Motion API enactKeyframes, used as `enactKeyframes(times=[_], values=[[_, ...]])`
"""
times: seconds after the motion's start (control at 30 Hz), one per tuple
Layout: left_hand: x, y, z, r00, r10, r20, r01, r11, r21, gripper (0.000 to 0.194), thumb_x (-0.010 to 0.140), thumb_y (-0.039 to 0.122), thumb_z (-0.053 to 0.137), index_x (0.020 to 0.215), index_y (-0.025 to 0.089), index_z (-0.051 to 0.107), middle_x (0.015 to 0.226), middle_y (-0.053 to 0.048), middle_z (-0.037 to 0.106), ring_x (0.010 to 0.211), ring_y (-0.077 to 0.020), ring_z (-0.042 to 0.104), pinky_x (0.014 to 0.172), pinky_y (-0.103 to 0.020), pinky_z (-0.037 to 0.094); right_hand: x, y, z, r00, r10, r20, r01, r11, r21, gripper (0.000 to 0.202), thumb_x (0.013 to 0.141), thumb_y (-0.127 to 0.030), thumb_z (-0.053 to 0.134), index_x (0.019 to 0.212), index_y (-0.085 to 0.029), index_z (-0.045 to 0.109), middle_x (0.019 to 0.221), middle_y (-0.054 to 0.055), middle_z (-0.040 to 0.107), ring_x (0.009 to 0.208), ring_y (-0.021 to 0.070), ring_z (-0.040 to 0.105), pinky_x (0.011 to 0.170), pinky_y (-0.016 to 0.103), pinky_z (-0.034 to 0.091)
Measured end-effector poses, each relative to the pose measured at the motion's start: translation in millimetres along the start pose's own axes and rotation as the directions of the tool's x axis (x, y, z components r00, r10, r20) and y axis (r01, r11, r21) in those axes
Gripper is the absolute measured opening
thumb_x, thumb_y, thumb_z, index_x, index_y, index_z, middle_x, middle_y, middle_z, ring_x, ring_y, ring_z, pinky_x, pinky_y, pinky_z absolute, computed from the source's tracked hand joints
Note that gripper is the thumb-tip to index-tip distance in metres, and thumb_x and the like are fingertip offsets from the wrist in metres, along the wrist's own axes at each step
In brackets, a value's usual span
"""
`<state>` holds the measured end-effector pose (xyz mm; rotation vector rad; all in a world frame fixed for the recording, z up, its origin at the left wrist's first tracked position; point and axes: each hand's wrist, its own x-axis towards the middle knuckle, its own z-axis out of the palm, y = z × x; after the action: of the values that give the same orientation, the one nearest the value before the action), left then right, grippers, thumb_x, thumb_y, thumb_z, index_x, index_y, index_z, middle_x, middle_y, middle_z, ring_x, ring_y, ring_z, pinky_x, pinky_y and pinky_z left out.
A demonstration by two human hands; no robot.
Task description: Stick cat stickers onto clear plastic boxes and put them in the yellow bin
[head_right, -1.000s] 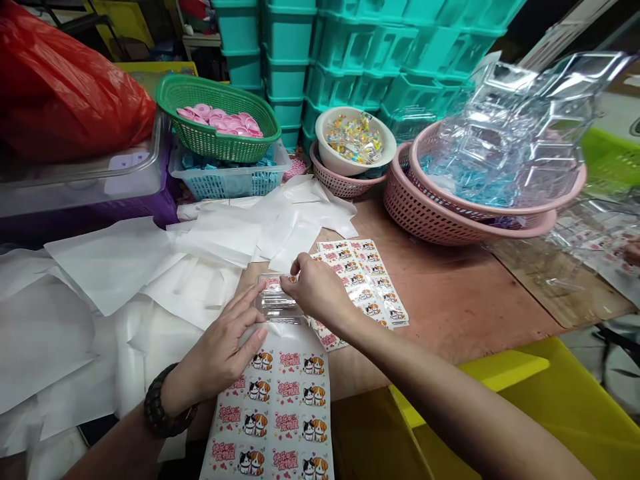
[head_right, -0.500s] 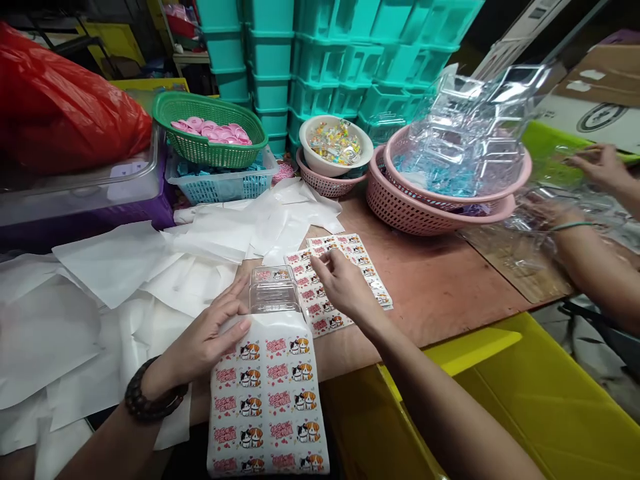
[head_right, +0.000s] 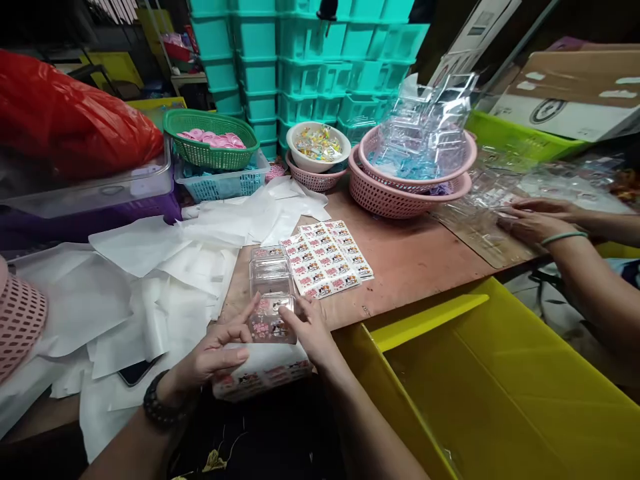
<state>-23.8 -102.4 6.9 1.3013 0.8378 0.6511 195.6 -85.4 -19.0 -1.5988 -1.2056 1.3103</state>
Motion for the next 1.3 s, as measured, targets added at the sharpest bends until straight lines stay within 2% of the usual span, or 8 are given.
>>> enactKeyframes(times=[0.17,0.3,0.53,0.73,0.87,1.03,1.13,1.3], values=[[-4,-28,11.7,0.999,0.048,-0.024,-0.053,0.971,-0.233,0.025,0.074,0.04,0.072,0.068,0.018,0.063,0.166,-0.002,0.015,0.152,-0.0384,0.012,0.115,-0.048,0.025,-21,-14,1,0.991,0.013,0.136,-0.036,0.986,0.166,0.078,0.067,-0.046,0.07,0.139,-0.025,0.047,0.13,0.011,0.059,0.111,0.0274,0.061,0.094,0.044,0.051],[-20,-34,6.3,0.989,0.134,-0.055,-0.144,0.933,-0.328,0.02,0.076,0.036,0.07,0.069,0.018,0.063,0.166,0.0,0.02,0.153,-0.0364,0.009,0.119,-0.051,0.019,-52,-34,1,0.99,-0.142,0.021,0.144,0.972,-0.185,0.084,0.074,-0.041,0.067,0.147,-0.022,0.031,0.139,0.015,0.054,0.114,0.0274,0.061,0.091,0.042,0.054],[-110,0,-40.4,0.991,0.127,0.048,-0.13,0.99,0.046,0.021,0.087,0.036,0.06,0.075,0.02,0.061,0.148,-0.012,0.052,0.14,-0.0374,0.042,0.113,-0.058,0.031,-64,-44,52,0.824,-0.559,0.092,0.288,0.273,-0.918,0.049,0.087,-0.008,0.042,0.135,-0.009,0.054,0.144,0.027,0.05,0.117,0.0439,0.056,0.084,0.06,0.047],[-161,11,-51.0,0.999,-0.02,-0.043,0.033,0.936,0.35,0.022,0.086,0.042,0.059,0.077,0.023,0.064,0.135,-0.012,0.065,0.125,-0.0342,0.057,0.106,-0.049,0.041,-45,-25,120,0.79,-0.575,0.212,0.344,0.129,-0.93,0.054,0.089,0.003,0.027,0.135,0.001,0.055,0.144,0.029,0.049,0.114,0.0413,0.058,0.082,0.059,0.047],[-151,13,-42.0,0.996,-0.044,-0.078,0.066,0.951,0.302,0.025,0.085,0.043,0.062,0.075,0.02,0.063,0.116,-0.013,0.074,0.108,-0.0313,0.066,0.098,-0.044,0.047,-46,-37,111,0.801,-0.542,0.253,0.427,0.223,-0.876,0.042,0.091,-0.003,0.04,0.128,-0.001,0.062,0.143,0.029,0.051,0.117,0.04,0.056,0.091,0.06,0.045],[-124,12,-22.0,0.996,-0.081,-0.048,0.086,0.989,0.122,0.035,0.08,0.047,0.071,0.068,0.015,0.062,0.089,-0.012,0.076,0.073,-0.0209,0.068,0.069,-0.031,0.051,-79,-60,44,0.817,-0.492,0.301,0.575,0.733,-0.364,0.028,0.096,-0.039,0.054,0.111,-0.022,0.07,0.111,0.009,0.072,0.102,0.0236,0.064,0.091,0.04,0.051],[-107,4,-6.9,0.979,-0.195,-0.051,0.194,0.981,-0.021,0.044,0.072,0.054,0.077,0.066,0.013,0.061,0.061,-0.004,0.064,0.046,-0.0092,0.049,0.045,-0.021,0.035,-101,-50,17,0.804,-0.338,0.49,0.465,0.87,-0.163,0.043,0.081,-0.042,0.074,0.12,-0.024,0.066,0.098,0.003,0.072,0.087,0.0183,0.066,0.078,0.03,0.054],[-88,-7,10.0,0.94,-0.296,-0.171,0.276,0.952,-0.133,0.047,0.07,0.058,0.078,0.077,0.013,0.063,0.06,0.0,0.059,0.053,-0.0105,0.053,0.051,-0.022,0.043,-114,-13,0,0.884,-0.271,0.381,0.291,0.957,0.006,0.06,0.084,-0.034,0.072,0.141,-0.027,0.053,0.105,0.003,0.073,0.091,0.0169,0.067,0.082,0.029,0.055]])
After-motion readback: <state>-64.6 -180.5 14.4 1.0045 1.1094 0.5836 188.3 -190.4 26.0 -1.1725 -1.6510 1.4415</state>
